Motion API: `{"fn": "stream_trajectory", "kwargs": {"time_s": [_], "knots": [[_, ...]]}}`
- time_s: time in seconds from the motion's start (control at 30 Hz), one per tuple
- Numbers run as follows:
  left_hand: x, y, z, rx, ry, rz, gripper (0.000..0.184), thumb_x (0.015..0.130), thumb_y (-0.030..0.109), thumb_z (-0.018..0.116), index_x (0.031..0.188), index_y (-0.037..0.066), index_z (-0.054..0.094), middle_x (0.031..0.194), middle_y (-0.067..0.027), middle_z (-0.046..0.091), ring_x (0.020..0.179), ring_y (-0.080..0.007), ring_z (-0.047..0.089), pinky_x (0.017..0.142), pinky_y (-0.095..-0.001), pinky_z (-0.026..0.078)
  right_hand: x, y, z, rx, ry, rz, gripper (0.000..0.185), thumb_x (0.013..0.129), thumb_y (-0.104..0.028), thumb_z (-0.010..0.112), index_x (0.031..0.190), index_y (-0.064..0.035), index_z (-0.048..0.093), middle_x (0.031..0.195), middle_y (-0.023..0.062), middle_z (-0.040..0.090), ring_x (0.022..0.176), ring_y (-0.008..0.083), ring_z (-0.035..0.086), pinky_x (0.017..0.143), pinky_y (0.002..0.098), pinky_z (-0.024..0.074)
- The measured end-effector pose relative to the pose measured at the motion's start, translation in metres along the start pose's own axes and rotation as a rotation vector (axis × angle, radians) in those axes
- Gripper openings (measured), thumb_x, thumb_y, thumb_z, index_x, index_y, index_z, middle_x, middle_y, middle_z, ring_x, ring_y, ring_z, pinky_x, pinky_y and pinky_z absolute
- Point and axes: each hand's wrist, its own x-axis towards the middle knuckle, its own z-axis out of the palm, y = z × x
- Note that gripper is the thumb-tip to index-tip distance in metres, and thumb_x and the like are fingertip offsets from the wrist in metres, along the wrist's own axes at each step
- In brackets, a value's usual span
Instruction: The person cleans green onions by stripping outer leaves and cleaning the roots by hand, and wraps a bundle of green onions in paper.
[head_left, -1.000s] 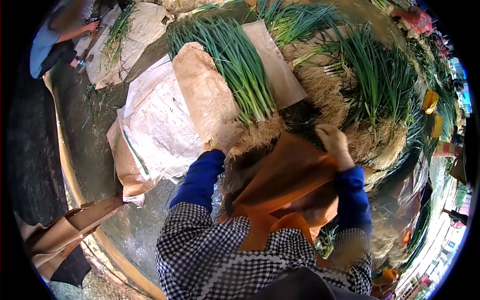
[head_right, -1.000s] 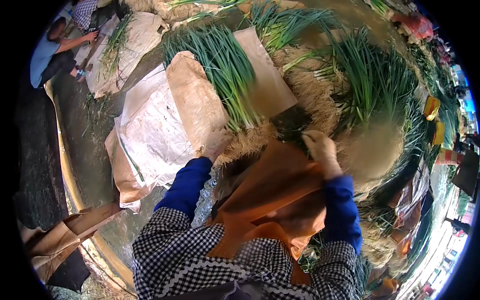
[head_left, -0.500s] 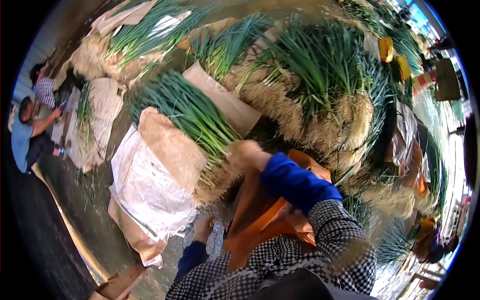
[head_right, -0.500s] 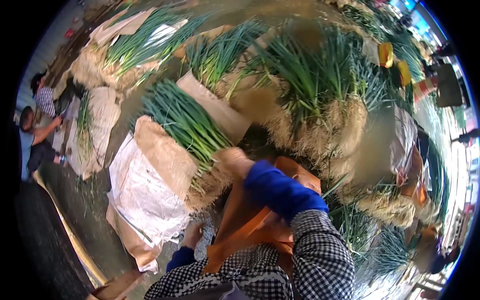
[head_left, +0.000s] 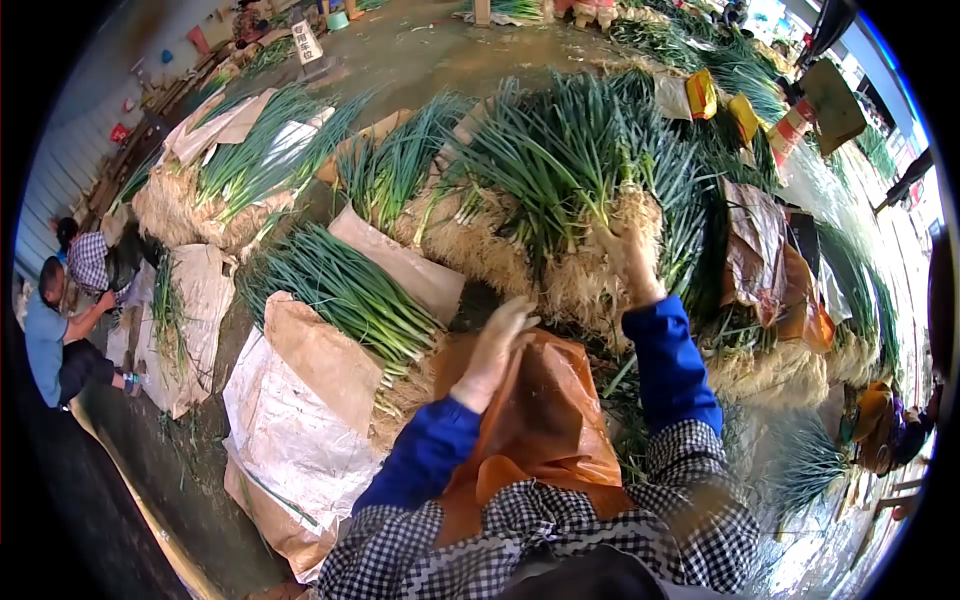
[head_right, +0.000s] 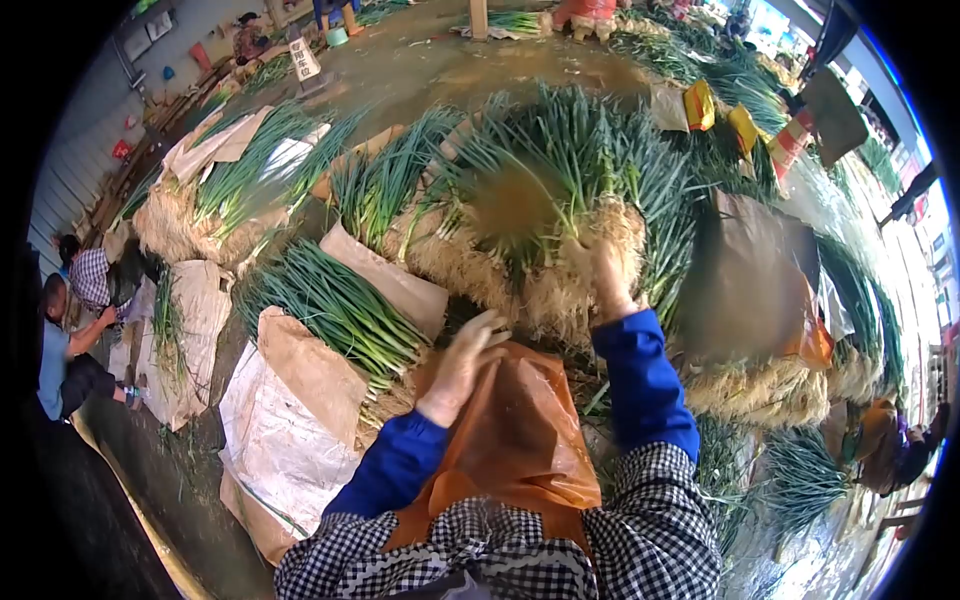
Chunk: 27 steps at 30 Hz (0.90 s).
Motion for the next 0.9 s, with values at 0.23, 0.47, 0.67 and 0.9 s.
{"fn": "stream_trajectory", "kwargs": {"time_s": [0.23,0.47,0.67,0.9], "knots": [[0.011,-0.126,0.096,-0.156,-0.096,-0.394,0.029,0.090,0.019,0.055,0.116,0.006,0.052,0.098,-0.0060,0.059,0.087,-0.0164,0.059,0.071,-0.0296,0.051,-0.099,0.086,0.031,-0.016,0.141,-0.094,0.032,0.088,-0.032,0.054,0.074,-0.0062,0.064,0.058,0.0110,0.056,0.056,0.0296,0.058,0.054,0.0368,0.0460],[-0.009,-0.167,0.096,-0.368,0.062,-0.477,0.012,0.091,0.011,0.054,0.097,0.002,0.059,0.079,-0.0025,0.058,0.063,-0.0119,0.054,0.057,-0.0234,0.046,-0.149,0.116,0.004,-0.574,0.222,-0.305,0.037,0.087,-0.035,0.053,0.060,-0.0102,0.058,0.056,0.0108,0.056,0.052,0.0295,0.058,0.047,0.0403,0.0453],[-0.017,-0.134,0.097,-0.287,-0.074,-0.506,0.013,0.092,0.013,0.052,0.095,0.004,0.061,0.076,-0.0036,0.062,0.065,-0.0123,0.058,0.055,-0.0225,0.047,-0.211,0.142,-0.012,-0.588,0.026,-0.308,0.033,0.084,-0.032,0.054,0.058,-0.0117,0.057,0.057,0.0073,0.057,0.055,0.0262,0.060,0.049,0.0397,0.0464],[0.011,-0.082,0.085,-0.200,-0.476,-0.277,0.032,0.081,-0.003,0.043,0.111,0.001,0.052,0.085,-0.0133,0.062,0.081,-0.0234,0.060,0.074,-0.0366,0.053,-0.137,0.233,-0.064,-0.094,-0.031,0.340,0.047,0.089,-0.047,0.044,0.107,-0.0072,0.063,0.104,0.0185,0.063,0.095,0.0298,0.061,0.083,0.0358,0.0480]]}}
